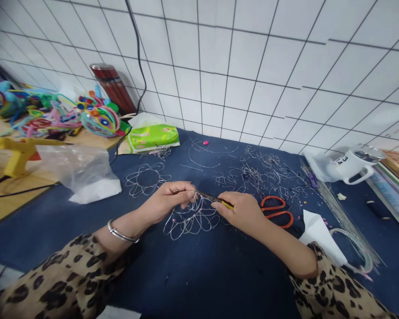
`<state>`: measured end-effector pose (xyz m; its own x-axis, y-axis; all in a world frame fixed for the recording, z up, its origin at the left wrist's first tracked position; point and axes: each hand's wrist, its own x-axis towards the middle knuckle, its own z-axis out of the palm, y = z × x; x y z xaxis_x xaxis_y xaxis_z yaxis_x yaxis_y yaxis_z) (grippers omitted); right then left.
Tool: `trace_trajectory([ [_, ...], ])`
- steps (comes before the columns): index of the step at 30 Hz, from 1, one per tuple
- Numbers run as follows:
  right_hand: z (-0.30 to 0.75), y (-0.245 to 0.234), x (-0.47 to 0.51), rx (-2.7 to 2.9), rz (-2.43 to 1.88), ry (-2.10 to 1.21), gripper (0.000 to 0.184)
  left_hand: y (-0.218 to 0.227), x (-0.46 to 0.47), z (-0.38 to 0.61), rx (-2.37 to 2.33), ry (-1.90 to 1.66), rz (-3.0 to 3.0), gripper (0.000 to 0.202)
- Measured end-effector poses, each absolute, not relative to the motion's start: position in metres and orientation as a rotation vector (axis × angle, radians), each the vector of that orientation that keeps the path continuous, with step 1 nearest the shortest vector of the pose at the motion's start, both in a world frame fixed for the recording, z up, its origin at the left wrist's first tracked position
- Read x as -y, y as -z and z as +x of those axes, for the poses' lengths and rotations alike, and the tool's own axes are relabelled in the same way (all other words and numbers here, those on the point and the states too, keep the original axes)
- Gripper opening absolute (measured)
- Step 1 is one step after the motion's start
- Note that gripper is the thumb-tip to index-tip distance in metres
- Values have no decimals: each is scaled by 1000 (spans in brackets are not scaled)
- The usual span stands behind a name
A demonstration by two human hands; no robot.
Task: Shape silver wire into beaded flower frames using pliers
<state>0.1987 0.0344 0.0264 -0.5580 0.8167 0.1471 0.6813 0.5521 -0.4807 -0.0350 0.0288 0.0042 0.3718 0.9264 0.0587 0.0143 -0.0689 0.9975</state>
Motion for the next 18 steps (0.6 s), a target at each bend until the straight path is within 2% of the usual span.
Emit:
trace_trajectory([
  [15, 215, -33, -52, 2667, -955, -218, 33, -13, -26, -35, -884, -831, 1550, 13],
  [18, 215, -37, -51, 2717, -906, -74, 33, -14, -26, -35, -905, -791, 1583, 14],
])
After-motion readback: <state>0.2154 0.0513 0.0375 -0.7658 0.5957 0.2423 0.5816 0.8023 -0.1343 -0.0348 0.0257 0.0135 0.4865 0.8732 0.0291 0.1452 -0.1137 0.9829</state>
